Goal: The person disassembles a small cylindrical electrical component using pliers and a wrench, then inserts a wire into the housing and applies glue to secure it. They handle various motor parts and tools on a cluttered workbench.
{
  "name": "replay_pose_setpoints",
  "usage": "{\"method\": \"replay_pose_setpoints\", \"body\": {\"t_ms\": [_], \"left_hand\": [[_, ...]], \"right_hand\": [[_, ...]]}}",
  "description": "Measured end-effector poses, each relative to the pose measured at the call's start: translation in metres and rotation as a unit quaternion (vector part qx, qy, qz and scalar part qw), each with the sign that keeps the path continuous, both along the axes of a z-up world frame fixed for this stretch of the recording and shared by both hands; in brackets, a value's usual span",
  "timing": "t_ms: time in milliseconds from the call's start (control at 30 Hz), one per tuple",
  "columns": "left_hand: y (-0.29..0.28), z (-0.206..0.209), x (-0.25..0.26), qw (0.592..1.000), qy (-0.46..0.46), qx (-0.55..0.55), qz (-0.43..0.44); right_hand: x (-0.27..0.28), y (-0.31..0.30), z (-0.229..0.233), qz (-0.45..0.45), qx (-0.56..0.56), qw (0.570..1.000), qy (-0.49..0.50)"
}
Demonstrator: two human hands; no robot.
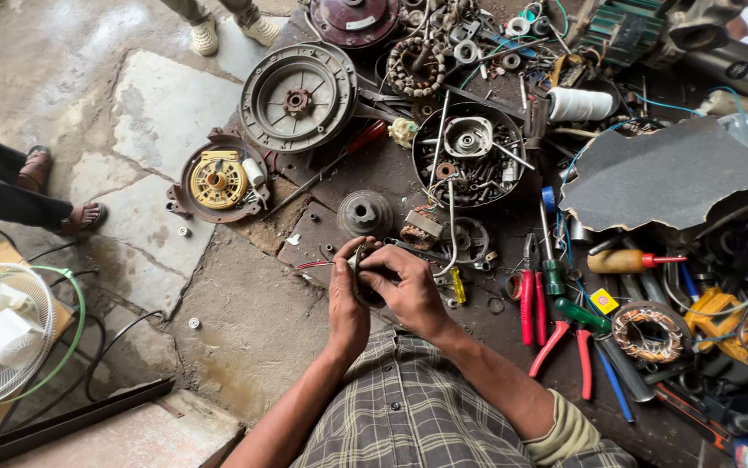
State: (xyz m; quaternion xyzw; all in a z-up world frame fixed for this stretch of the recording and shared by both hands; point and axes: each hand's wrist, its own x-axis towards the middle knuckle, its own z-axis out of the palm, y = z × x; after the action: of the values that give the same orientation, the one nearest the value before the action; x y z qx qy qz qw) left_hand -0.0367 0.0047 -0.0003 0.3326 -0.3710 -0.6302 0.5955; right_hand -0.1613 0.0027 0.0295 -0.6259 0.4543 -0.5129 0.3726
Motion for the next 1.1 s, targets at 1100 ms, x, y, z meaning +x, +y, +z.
{"method": "replay_pose_setpoints", "body": {"t_ms": [1100], "left_hand": [[-0.038, 0.013, 0.056, 0.981, 0.070, 0.081, 0.164]], "right_hand": [[-0.029, -0.054, 0.003, 0.118, -0.191, 0.948, 0.227]]}}
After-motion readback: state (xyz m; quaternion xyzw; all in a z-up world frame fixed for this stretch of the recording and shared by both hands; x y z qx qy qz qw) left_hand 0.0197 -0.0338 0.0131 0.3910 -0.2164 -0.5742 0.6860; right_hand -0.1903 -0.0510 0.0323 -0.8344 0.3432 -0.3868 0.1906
